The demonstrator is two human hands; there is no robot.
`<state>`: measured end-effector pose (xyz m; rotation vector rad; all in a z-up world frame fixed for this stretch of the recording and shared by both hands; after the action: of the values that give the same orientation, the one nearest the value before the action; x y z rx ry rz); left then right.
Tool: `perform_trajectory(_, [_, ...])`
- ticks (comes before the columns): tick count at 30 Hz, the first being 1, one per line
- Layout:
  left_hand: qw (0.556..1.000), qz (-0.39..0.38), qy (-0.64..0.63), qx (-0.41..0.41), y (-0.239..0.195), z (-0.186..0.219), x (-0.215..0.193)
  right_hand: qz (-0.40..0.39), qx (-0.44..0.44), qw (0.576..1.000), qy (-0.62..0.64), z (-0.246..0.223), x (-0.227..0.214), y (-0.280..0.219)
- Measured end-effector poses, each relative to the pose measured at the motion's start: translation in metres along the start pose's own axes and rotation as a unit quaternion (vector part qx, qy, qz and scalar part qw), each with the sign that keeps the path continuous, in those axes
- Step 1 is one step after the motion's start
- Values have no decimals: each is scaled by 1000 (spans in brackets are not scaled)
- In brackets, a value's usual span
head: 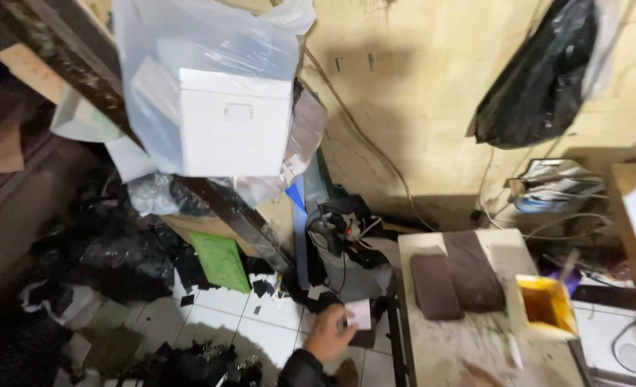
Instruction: The person sits at a small work table assembling brown leather pieces. They hold a leather component, place a white strip against it, dip an applicator into a yellow glue container, and spread glue along the edge of the leather piece, repeating the process on successive components and setting finished pieces aside.
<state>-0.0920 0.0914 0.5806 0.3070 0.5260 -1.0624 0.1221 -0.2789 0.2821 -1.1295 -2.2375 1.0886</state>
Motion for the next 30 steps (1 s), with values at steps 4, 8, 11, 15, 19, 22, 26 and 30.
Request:
perform_trajectory(4, [991,62,30,113,-24,159,-34,50,-364,814,-449,-174,40,-259])
perform_trajectory(8, [978,75,-21,196,-49,235,-14,-12,-433,865,-254,-234,58,-357])
perform_trajectory(11, [975,9,-63,214,-65,269,10,-23,-445,854,-267,-250,56,-386])
perform_trajectory(15, [957,-24,-199,209,-78,270,48,-21,-489,849,-198,-267,54,-435])
perform_trajectory(19, [927,-57,-344,138,-79,246,70,-26,-471,874,-117,-255,46,-432])
perform_trajectory(22, [906,-148,-390,68,-100,233,86,-15,-457,886,-71,-248,46,-426])
perform_trajectory(26, [882,-151,-447,27,-101,196,121,17,-430,901,-50,-248,51,-434])
perform_trajectory(30, [885,-162,-435,24,-100,223,107,57,-431,900,-35,-241,38,-426])
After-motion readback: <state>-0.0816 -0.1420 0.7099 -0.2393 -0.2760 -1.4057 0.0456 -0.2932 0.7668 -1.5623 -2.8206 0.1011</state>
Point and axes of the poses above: each hand's wrist, its own y-axis towards the middle knuckle, its own x-axis out of the palm, z = x × y, the point moved 2 cm from there along y, towards the middle knuckle, and after that the axes turned 4 degrees about -y, right-handed, at the moved point
